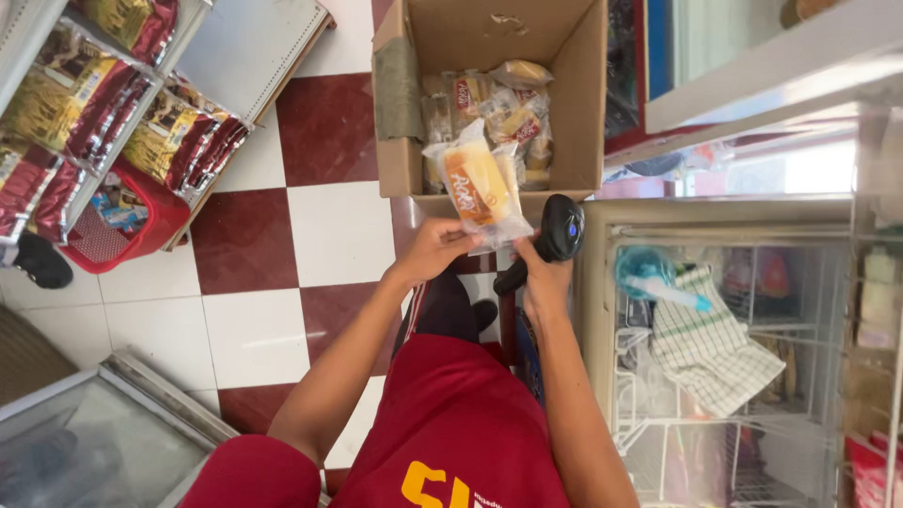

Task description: The person scans packaged food items with a handheld scanner and places them onto a shelf in a convenience store.

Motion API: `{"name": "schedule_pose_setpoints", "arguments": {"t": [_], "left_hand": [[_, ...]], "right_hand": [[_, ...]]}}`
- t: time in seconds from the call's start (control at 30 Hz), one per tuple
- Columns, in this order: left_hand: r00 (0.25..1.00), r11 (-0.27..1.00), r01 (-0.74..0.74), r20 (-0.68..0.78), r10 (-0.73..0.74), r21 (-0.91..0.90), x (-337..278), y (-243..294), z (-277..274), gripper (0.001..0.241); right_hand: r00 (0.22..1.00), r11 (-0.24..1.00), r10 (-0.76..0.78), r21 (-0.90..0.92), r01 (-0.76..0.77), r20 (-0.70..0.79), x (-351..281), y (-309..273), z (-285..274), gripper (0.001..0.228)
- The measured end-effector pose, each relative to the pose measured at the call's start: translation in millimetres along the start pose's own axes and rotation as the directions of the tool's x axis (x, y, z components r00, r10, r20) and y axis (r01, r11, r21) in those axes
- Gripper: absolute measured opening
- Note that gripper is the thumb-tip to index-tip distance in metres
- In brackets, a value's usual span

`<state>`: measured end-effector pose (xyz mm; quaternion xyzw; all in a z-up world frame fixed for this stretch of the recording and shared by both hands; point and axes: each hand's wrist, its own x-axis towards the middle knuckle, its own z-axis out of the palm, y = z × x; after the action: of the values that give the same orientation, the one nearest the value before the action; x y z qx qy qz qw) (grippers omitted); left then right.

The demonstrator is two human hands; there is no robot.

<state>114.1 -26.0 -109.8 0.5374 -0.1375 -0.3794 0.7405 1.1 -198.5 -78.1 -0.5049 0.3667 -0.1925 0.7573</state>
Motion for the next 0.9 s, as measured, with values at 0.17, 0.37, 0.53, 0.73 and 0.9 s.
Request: {"name": "schedule_pose_setpoints", "arguments": {"t": [0.17,0.37,0.53,0.73,0.9], "left_hand": [[0.984,0.967,0.047,0.156,-0.088,0.250,-51,11,36,0.029],[0.897,0.975,-0.059,0.440,-0.042,0.215,-80,7,97,0.027],[0.818,0.969,-0.153,0.575,0.015,0.192,-92,1,135,0.022],[0.821,0.971,-0.146,0.571,0.012,0.190,-86,-14,159,0.019],[0.823,0.980,-0.114,0.568,0.002,0.161,-82,-32,167,0.011]], "right_hand": [[1.000,0.997,-0.012,0.076,0.011,0.013,-68,10,-45,0.037],[0.974,0.969,-0.068,0.218,0.115,-0.214,-133,28,-114,0.041],[0.909,0.936,-0.140,0.248,0.251,-0.393,-168,39,-183,0.041],[0.809,0.891,-0.190,0.249,0.380,-0.557,-163,13,-238,0.039],[0.714,0.827,-0.154,0.306,0.471,-0.683,-122,-12,-271,0.035]]}}
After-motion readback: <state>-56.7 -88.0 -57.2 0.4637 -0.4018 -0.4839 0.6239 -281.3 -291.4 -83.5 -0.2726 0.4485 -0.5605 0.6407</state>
